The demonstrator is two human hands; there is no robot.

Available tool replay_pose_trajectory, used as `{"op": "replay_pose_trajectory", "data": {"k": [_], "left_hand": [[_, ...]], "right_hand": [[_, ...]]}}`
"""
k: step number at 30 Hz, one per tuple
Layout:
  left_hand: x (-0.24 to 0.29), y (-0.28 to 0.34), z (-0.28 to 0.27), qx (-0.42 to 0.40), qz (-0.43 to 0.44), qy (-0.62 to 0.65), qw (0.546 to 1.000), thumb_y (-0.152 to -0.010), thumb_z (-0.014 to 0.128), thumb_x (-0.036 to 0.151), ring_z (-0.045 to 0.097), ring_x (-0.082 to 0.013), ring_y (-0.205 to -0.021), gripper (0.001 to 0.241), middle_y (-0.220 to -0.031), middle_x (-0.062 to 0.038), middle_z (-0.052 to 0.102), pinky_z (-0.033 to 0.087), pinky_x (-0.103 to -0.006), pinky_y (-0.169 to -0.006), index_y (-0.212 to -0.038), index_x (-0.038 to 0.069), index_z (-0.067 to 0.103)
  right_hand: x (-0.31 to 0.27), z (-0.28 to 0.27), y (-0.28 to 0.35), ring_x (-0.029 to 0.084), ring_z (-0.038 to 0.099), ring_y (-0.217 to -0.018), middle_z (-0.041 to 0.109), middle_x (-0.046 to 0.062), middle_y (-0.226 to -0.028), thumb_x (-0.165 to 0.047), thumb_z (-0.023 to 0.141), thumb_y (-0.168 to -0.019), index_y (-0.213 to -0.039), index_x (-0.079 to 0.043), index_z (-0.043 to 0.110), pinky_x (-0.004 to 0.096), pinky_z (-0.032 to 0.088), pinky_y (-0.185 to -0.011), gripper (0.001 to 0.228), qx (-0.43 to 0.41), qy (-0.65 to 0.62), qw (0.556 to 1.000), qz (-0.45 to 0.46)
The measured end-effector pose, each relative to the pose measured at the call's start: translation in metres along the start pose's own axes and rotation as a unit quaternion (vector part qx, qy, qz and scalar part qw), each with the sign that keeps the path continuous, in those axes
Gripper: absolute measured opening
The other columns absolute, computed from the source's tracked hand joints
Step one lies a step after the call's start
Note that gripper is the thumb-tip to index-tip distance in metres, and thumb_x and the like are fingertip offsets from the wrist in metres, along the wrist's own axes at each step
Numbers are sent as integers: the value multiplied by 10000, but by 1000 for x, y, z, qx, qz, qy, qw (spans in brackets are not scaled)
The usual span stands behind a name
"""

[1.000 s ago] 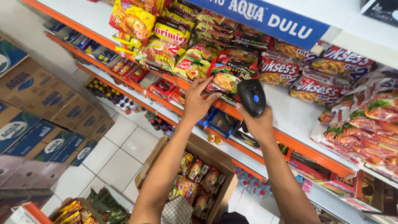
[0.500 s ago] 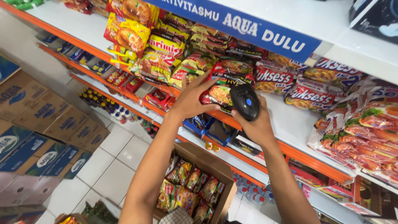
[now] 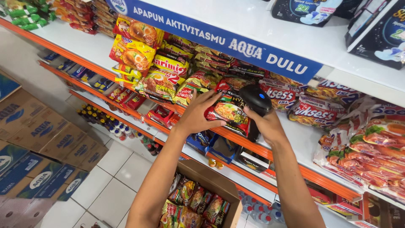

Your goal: The person takes instant noodle packs from a cardboard box, scans them with a handheld barcode scanner, and places them onto store shelves by hand.

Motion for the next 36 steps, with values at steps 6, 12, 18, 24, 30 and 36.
{"op": "replay_pose_trajectory", "data": {"k": [6, 12, 18, 24, 30, 36], "left_hand": [[-2, -2, 0, -17, 27, 5, 999, -745, 823, 617, 414, -404, -1469, 983, -1545, -245, 469, 83, -626, -1247, -1495, 56, 526], [-6, -17, 4, 6, 28, -23, 999, -843, 746, 583, 442, -380, -1465, 796, -1541, -211, 521, 65, -641, -1274, -1468, 117, 588], [-3, -14, 4, 36, 13, -53, 998, -870, 745, 568, 523, -373, -1353, 717, -1438, -219, 569, 54, -705, -1227, -1413, 114, 627], [10, 1, 9, 110, -33, -68, 991, -876, 758, 528, 590, -314, -1253, 633, -1299, -134, 647, 154, -704, -1224, -1347, 116, 658], [35, 26, 12, 219, -52, -89, 970, -876, 777, 456, 513, -402, -1301, 670, -1373, -226, 579, 212, -686, -1147, -1380, 40, 630], [48, 135, 46, 300, -53, 39, 952, -993, 715, 191, 628, -348, -1192, 214, -1243, -168, 657, 510, -459, -1047, -1141, 38, 688]], "right_hand": [[0, -1, 25, 131, 626, -882, 737, 51, -970, -252, 783, -897, -1157, -22, 716, 316, 513, -791, 353, 34, 122, 992, -12], [-1, 3, -1, 119, 639, -948, 725, 25, -1037, -232, 776, -882, -1201, -30, 675, 305, 513, -832, 391, -4, 31, 999, -7], [8, -2, 21, 131, 599, -886, 699, 29, -970, -224, 784, -933, -1222, -22, 713, 323, 500, -784, 360, 80, 98, 992, -28], [8, 2, 50, 133, 575, -733, 646, 17, -852, -198, 770, -907, -1248, -72, 683, 316, 460, -626, 374, 96, 13, 995, 20], [-2, 1, 64, 188, 594, -626, 636, 72, -858, -127, 776, -925, -1224, -19, 664, 368, 468, -549, 337, 98, -16, 995, -12], [44, 0, 134, 171, 721, -972, 698, 76, -1108, -75, 655, -1063, -1215, 3, 629, 338, 601, -903, 172, 38, -57, 990, -127]]}}
Point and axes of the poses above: each hand's wrist, its own y-axis away from the middle knuckle, its own z-axis out of the palm, x = y × z, the point moved 4 cm from there along -y, towards the middle knuckle
